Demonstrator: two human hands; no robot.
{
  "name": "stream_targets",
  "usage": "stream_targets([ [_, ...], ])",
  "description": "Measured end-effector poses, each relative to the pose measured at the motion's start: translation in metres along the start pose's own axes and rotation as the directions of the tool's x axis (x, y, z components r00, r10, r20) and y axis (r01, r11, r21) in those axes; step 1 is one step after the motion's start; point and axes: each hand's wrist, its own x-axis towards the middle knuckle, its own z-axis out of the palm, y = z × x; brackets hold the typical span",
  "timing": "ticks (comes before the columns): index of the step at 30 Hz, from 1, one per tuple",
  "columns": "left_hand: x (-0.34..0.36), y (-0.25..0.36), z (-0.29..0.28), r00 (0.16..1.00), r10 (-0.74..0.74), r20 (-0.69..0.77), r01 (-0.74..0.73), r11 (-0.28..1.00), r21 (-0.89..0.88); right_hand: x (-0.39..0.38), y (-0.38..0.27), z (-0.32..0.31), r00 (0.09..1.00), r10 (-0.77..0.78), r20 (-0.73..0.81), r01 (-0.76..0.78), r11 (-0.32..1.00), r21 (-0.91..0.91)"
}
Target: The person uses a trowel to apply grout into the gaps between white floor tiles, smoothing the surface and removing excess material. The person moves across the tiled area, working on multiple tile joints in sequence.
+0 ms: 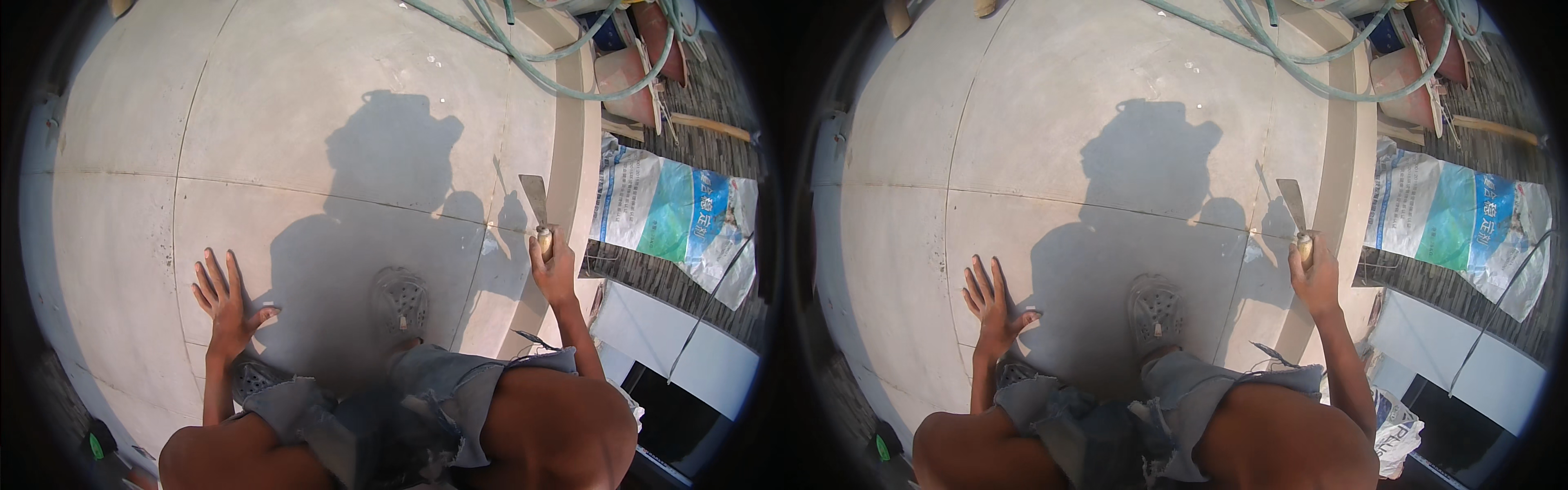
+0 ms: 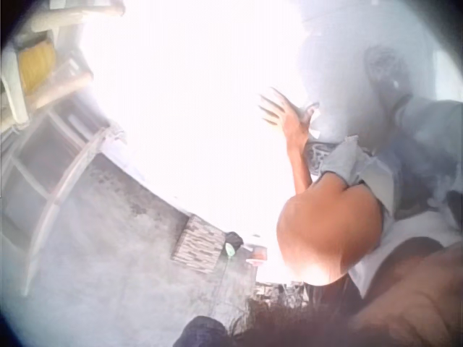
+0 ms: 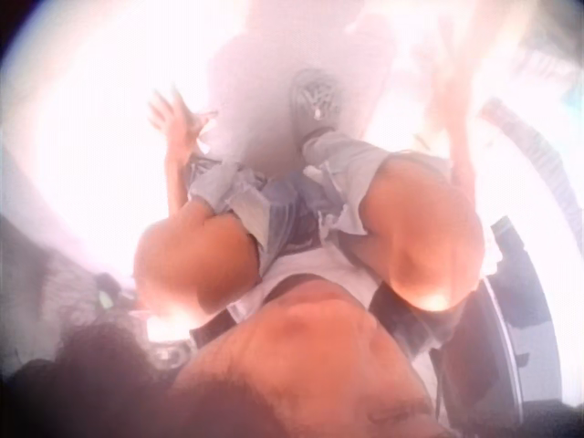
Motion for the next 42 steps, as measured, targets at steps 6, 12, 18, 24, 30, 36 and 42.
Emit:
stream_targets([
  [6, 0.001, 0.000, -0.007, 0.999, -0.011, 0.044, 0.009, 0.999, 0.043, 0.023, -0.056, 0.057, 0.890, -0.291, 0.350, 0.267, 0.957, 0.118],
  [12, 0.003, 0.001, -0.011, 0.997, -0.013, 0.077, 0.010, 1.000, 0.030, 0.055, -0.087, 0.083, 0.784, -0.460, 0.418, 0.540, 0.836, -0.093],
  [18, 0.001, -0.002, -0.005, 0.999, -0.022, 0.045, 0.020, 0.999, 0.044, 0.063, -0.053, 0.052, 0.740, -0.407, 0.536, 0.538, 0.836, -0.107],
  [24, 0.001, -0.007, -0.003, 0.999, -0.011, 0.042, 0.008, 0.998, 0.070, 0.058, -0.046, 0.049, 0.784, -0.326, 0.528, 0.471, 0.866, -0.165],
  [30, 0.000, -0.003, -0.002, 0.999, -0.002, 0.051, -0.002, 0.997, 0.078, 0.073, -0.073, 0.034, 0.731, -0.318, 0.604, 0.435, 0.899, -0.053],
  [36, -0.001, -0.005, 0.000, 0.999, -0.001, 0.041, -0.002, 0.997, 0.080, 0.081, -0.132, 0.055, 0.699, -0.465, 0.543, 0.586, 0.808, -0.063],
  [42, 0.002, -0.001, -0.007, 0.999, 0.005, 0.039, -0.008, 0.997, 0.079, 0.080, -0.130, 0.073, 0.712, -0.430, 0.556, 0.576, 0.810, -0.111],
])
